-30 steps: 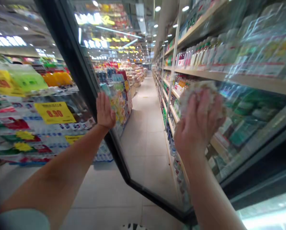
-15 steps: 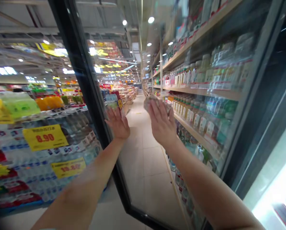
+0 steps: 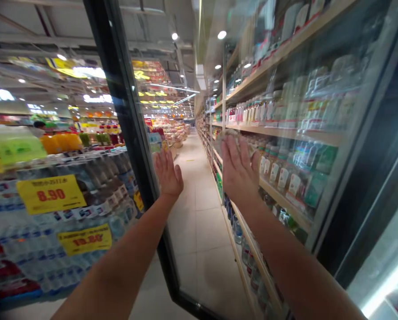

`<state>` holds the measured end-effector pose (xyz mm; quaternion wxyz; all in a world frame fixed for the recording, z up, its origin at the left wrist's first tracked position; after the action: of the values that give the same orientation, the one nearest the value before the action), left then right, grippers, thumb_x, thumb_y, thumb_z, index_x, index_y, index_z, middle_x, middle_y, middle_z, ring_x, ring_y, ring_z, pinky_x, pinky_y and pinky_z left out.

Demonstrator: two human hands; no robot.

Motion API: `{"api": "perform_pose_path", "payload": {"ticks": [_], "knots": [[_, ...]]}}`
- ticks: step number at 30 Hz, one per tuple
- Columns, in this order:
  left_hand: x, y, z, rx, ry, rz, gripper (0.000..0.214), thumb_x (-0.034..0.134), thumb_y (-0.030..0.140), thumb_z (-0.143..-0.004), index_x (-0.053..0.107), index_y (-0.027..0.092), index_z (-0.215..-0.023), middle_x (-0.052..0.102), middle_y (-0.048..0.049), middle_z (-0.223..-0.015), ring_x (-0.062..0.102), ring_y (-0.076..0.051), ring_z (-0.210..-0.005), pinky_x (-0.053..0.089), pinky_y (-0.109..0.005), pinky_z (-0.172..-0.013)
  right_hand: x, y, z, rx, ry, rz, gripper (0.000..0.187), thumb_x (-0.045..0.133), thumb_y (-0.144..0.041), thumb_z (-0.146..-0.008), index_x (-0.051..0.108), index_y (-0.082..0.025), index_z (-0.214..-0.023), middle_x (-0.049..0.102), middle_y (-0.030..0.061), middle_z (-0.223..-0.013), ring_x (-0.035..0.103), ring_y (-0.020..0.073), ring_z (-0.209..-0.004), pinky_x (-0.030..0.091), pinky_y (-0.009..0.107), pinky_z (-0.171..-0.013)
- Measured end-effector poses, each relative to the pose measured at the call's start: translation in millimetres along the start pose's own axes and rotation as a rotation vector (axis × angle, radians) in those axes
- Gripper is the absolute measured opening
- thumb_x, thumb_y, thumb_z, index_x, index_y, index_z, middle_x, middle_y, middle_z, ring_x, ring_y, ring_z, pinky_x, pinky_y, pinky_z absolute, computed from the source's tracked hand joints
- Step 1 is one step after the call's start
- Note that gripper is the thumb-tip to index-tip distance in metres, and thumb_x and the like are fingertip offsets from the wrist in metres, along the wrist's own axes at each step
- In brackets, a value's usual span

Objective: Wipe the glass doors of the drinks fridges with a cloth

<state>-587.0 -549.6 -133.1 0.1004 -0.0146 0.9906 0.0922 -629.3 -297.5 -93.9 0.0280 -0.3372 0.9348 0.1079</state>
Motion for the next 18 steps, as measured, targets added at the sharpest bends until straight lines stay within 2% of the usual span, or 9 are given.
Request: {"api": "perform_pose_path", "payload": {"ticks": [4, 8, 11, 15, 18], "knots": [[12.8, -3, -4, 0.007, 0.006, 0.003, 0.067, 0.020, 0.047, -0.105, 0.037, 0.007, -0.157, 0.027, -0.0171, -0.165, 0.002, -0.026, -0.158, 0.005, -0.052, -0.128, 8, -16, 38, -0.149, -0.089, 0.024, 0.061, 0.044, -0.019, -0.100, 0.032, -0.018, -0.160, 0.035, 0.0060, -0.161, 0.026, 0.0244, -0.154, 0.002, 0.048, -0.129], [28.8, -6, -8, -0.007, -0.010, 0.026, 0.068, 0.020, 0.047, -0.105, 0.036, 0.006, -0.157, 0.024, -0.0166, -0.166, 0.002, -0.026, -0.158, 0.006, -0.052, -0.127, 9, -15, 67, -0.226, -0.196, 0.013, 0.060, 0.046, -0.016, -0.098, 0.038, -0.020, -0.158, 0.038, 0.0045, -0.159, 0.028, 0.0214, -0.153, 0.000, 0.045, -0.130], [39.7, -7, -11, 0.006, -0.011, 0.063, 0.070, 0.019, 0.049, -0.104, 0.036, 0.006, -0.157, 0.025, -0.0165, -0.166, 0.003, -0.025, -0.158, 0.005, -0.049, -0.128, 1, 4, 71, -0.137, -0.190, 0.075, 0.061, 0.046, -0.017, -0.099, 0.034, -0.020, -0.159, 0.042, 0.0061, -0.157, 0.029, 0.0214, -0.153, 0.001, 0.045, -0.130], [54.2, -5, -13, -0.001, -0.005, 0.112, 0.068, 0.021, 0.049, -0.104, 0.039, 0.008, -0.156, 0.028, -0.0157, -0.165, 0.005, -0.025, -0.158, 0.005, -0.049, -0.128, -11, 36, 63, 0.063, -0.082, 0.183, 0.066, 0.050, -0.023, -0.100, 0.028, -0.018, -0.162, 0.038, 0.0110, -0.159, 0.023, 0.0290, -0.155, 0.011, 0.052, -0.127], [64.0, -6, -15, -0.012, -0.011, 0.144, 0.066, 0.024, 0.048, -0.104, 0.041, 0.011, -0.156, 0.029, -0.0136, -0.165, 0.009, -0.025, -0.157, 0.007, -0.049, -0.127, -8, 40, 60, 0.100, -0.080, 0.240, 0.067, 0.050, -0.025, -0.101, 0.025, -0.015, -0.162, 0.032, 0.0136, -0.161, 0.019, 0.0330, -0.155, 0.019, 0.054, -0.124]]}}
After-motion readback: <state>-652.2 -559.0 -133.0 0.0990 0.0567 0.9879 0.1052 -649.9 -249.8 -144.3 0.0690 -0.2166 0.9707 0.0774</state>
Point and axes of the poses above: each hand's wrist, its own z-axis away from the middle knuckle, its own x-axis out of the palm, y = z × x, the point moved 3 cm from there along -z, towards the middle knuckle
